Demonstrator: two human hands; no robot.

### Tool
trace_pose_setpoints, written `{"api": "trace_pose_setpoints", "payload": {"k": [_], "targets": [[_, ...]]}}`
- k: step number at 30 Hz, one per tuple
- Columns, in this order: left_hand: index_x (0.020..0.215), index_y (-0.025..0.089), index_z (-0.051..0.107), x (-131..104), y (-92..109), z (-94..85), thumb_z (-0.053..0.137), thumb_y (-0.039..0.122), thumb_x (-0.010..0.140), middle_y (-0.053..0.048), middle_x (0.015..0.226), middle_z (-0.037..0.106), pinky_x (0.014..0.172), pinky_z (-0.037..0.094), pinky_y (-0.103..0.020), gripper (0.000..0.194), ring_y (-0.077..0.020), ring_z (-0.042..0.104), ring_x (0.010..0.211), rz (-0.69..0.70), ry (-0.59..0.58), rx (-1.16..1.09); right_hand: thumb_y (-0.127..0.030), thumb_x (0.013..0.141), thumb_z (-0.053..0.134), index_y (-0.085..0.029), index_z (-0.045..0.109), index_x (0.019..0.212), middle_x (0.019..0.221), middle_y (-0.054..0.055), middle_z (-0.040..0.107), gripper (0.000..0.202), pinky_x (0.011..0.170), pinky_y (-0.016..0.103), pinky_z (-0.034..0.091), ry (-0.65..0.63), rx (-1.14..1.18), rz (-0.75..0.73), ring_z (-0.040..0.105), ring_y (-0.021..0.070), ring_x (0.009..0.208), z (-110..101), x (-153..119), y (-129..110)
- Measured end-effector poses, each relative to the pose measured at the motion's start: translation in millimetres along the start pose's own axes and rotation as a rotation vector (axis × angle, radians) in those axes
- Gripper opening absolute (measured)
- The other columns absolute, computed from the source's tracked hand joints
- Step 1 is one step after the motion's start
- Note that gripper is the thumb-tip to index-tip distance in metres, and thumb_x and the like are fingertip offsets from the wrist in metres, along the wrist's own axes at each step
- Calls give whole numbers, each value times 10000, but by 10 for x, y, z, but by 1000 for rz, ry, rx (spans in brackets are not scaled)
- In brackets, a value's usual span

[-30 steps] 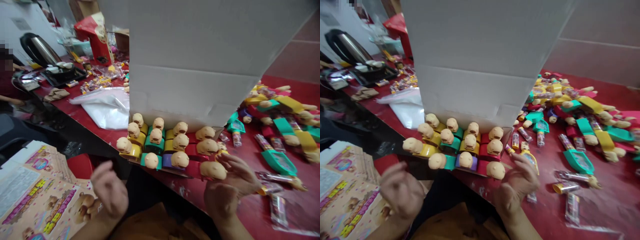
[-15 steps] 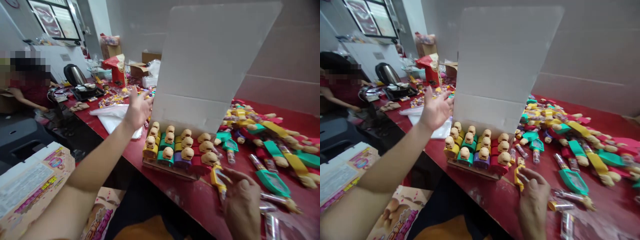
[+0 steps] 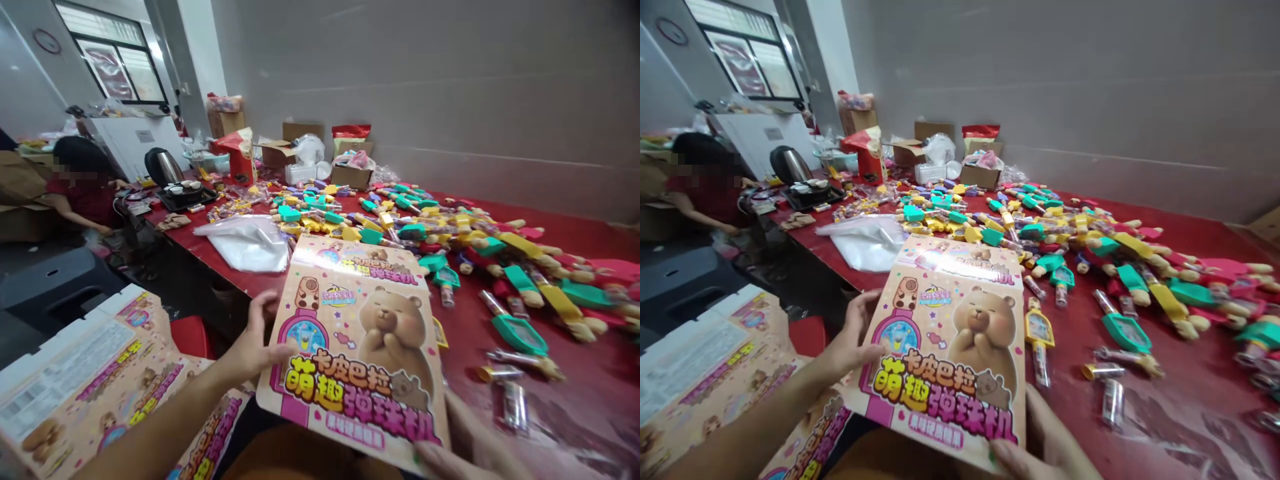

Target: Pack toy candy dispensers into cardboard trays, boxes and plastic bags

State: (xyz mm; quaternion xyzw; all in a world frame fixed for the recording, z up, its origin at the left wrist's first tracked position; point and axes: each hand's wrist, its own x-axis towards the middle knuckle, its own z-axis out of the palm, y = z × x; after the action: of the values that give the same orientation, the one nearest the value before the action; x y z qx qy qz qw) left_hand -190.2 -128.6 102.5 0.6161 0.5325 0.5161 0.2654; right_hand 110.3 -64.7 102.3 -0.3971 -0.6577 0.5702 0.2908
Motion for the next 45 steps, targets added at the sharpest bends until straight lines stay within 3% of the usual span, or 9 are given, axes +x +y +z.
{"api": "trace_pose_setpoints", "payload": {"k": [2, 4, 9, 13, 19, 22, 29, 35, 45], "targets": [[1265, 204, 389, -140, -40, 31, 548, 497, 828, -142, 1136, 595, 772, 544, -372, 550, -232, 627, 979, -148, -162, -119, -473, 638, 707, -197, 672, 977, 910, 99, 674, 438, 735, 444, 550, -36, -50, 13, 640, 301, 832, 22, 115, -16], [1159, 190, 502, -81, -86, 32, 547, 438, 847, -93, 997, 651, 735, 548, -340, 401, -206, 651, 867, -121, -223, 70, -499, 642, 700, -179, 670, 890, 807, 77, 662, 406, 660, 405, 545, 80, -189, -96, 625, 277, 753, -1, 304, 47], [688, 167, 553, 407, -499, 61, 619, 454, 787, -19, 668, 560, 680, 520, -342, 311, -185, 565, 682, 122, 114, 613, -525, 805, 570, -194, 523, 664, 631, 21, 510, 362, 516, 303, 391, 445, -641, -571, 483, 186, 584, -64, 869, 373], [801, 150, 556, 556, -903, 179, 599, 439, 807, -72, 825, 545, 791, 510, -424, 292, -235, 561, 846, 196, 289, 680, -447, 881, 522, -210, 486, 741, 703, 32, 522, 278, 583, 332, 411, 597, -782, -729, 510, 209, 672, 3, 1174, 615], [1106, 189, 435, 542, -1117, 273, 485, 287, 903, -101, 1136, 484, 803, 550, -318, 231, -185, 565, 1043, 268, 278, 636, -370, 922, 477, -202, 505, 905, 856, 66, 573, 171, 653, 347, 452, 554, -791, -707, 557, 227, 809, 10, 1274, 743], [1097, 201, 436, 560, -1160, 252, 485, 252, 902, -99, 1155, 491, 787, 561, -294, 207, -181, 589, 1033, 270, 249, 623, -318, 932, 475, -203, 521, 914, 833, 43, 587, 126, 633, 308, 449, 473, -797, -689, 571, 196, 770, -38, 1278, 703], [1052, 210, 480, 580, -1193, 228, 516, 249, 886, -73, 1116, 517, 731, 565, -252, 174, -150, 634, 911, 238, 282, 648, -311, 923, 511, -191, 562, 913, 790, 42, 619, 131, 581, 278, 442, 533, -807, -713, 598, 185, 709, -51, 1349, 717], [848, 205, 601, 613, -1091, 136, 566, 293, 853, -27, 1006, 560, 711, 548, -230, 95, -133, 637, 831, 217, 248, 687, -303, 911, 538, -203, 564, 821, 716, -2, 606, 137, 532, 231, 432, 427, -778, -681, 583, 138, 614, -124, 1370, 662], [842, 192, 624, 573, -1119, 203, 615, 242, 823, -40, 1013, 574, 661, 519, -184, 54, -127, 651, 800, 204, 357, 777, -254, 910, 524, -210, 572, 982, 829, 21, 635, 97, 606, 240, 468, 515, -686, -611, 609, 156, 712, -21, 1445, 818]]}}
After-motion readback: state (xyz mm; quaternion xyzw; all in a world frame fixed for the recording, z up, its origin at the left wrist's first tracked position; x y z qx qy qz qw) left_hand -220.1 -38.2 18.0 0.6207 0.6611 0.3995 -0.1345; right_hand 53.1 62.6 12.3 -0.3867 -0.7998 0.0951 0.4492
